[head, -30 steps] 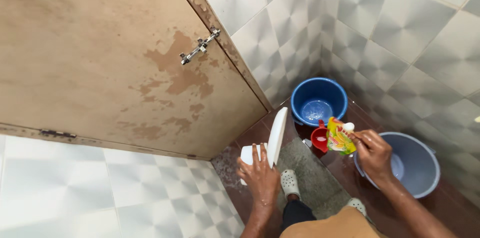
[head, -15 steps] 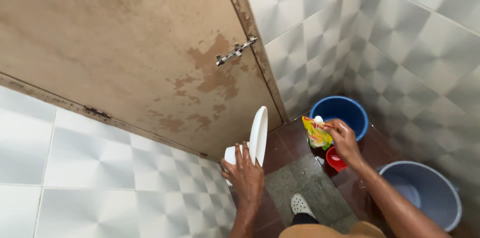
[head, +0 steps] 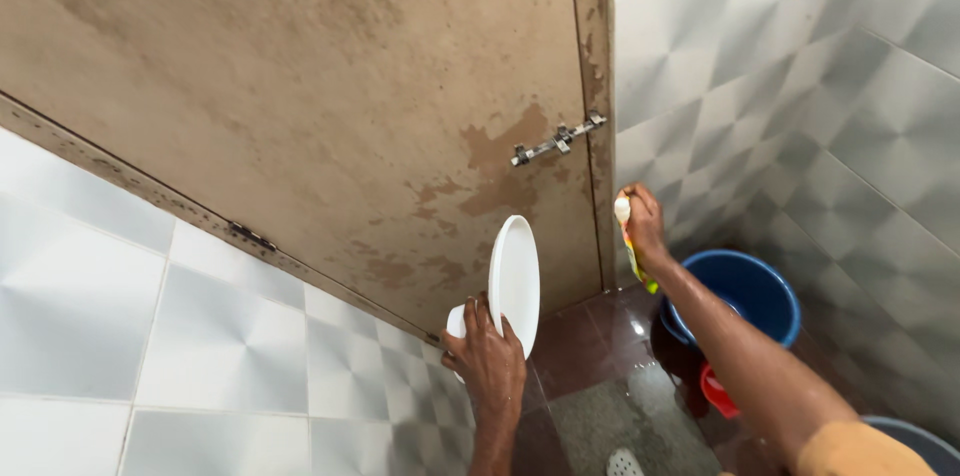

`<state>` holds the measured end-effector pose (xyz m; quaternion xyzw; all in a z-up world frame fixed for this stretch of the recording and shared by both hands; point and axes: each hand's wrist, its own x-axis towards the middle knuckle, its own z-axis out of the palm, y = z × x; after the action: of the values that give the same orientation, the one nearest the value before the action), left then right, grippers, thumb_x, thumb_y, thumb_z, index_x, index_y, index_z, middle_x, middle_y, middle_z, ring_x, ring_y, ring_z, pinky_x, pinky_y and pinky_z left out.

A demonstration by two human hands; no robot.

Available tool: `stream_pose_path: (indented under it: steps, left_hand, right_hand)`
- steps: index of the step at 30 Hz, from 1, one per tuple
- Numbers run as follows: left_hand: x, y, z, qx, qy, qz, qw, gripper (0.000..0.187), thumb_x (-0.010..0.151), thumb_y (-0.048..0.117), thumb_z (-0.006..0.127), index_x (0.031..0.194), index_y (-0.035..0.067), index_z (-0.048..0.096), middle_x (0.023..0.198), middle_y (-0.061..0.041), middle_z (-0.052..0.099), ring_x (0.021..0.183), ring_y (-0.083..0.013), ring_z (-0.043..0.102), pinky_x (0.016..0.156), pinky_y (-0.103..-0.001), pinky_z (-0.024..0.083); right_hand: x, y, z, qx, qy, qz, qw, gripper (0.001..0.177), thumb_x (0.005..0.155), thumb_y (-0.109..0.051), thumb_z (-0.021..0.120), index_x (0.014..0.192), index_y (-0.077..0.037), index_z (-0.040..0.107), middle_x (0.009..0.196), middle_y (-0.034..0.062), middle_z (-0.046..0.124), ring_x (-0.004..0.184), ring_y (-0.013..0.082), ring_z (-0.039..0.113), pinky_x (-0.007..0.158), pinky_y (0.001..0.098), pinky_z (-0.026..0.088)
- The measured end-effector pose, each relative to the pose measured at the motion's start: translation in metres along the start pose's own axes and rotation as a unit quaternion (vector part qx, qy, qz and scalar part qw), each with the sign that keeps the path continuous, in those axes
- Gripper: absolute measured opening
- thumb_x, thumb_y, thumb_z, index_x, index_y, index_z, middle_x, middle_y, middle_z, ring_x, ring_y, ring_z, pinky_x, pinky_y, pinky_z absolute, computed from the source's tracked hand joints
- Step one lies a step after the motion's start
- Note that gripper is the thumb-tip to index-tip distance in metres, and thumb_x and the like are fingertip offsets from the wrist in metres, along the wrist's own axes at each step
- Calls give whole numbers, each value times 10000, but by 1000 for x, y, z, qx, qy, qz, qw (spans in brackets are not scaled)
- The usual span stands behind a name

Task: The person washes plates and small bowls by hand under running water and in a bucket, then carries the clean dishes to a shelf and places them down.

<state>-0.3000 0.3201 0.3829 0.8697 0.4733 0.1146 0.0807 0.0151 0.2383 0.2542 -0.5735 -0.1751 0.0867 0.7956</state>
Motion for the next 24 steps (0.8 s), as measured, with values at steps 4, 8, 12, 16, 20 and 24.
stream_pose_path:
  steps: [4,8,12,16,20,24]
  left_hand:
    - [15,7,-7,-28,9,-28,999,462,939,318,593,1380,180,574,1484,24,510,1247,-407,453,992,-628,416]
    - [24,18,-7,-12,1,-68,998,486,945,320,580,1413,197,539,1485,15,502,1267,-433,430,993,-650,404]
    - [24,27,-1,-22,9,-110,994,530,946,332,578,1464,226,541,1474,15,509,1268,-433,426,1007,-682,378]
    - [20,42,3,-1,37,-137,990,491,942,333,581,1413,203,538,1454,2,523,1259,-421,445,995,-679,386]
    - [21,55,4,-6,48,-193,980,480,938,333,588,1403,220,551,1455,35,533,1247,-409,474,999,-660,398]
    - [8,56,5,-6,59,-228,972,462,946,330,589,1389,202,562,1451,32,540,1233,-413,483,990,-670,396]
  right_hand:
    - [57,-11,43,-28,-37,87,995,353,1060,-376,533,878,-82,605,693,5,510,594,124,452,528,303,360]
    - [102,12,73,-173,-44,135,975,380,993,-445,650,954,-67,648,732,16,576,640,119,499,566,308,428]
    - [129,60,88,-43,-89,158,983,347,1007,-360,621,981,-27,711,761,23,620,649,133,531,563,318,436]
    - [117,91,122,38,-187,190,963,236,946,-290,595,944,-91,720,751,-4,661,615,102,572,537,301,454]
    - [95,83,152,10,-70,200,977,307,978,-291,619,814,-33,648,661,15,577,534,96,481,494,325,414]
    - [74,48,139,-48,-60,227,971,302,969,-280,580,774,-52,622,610,-5,525,488,96,429,467,335,360]
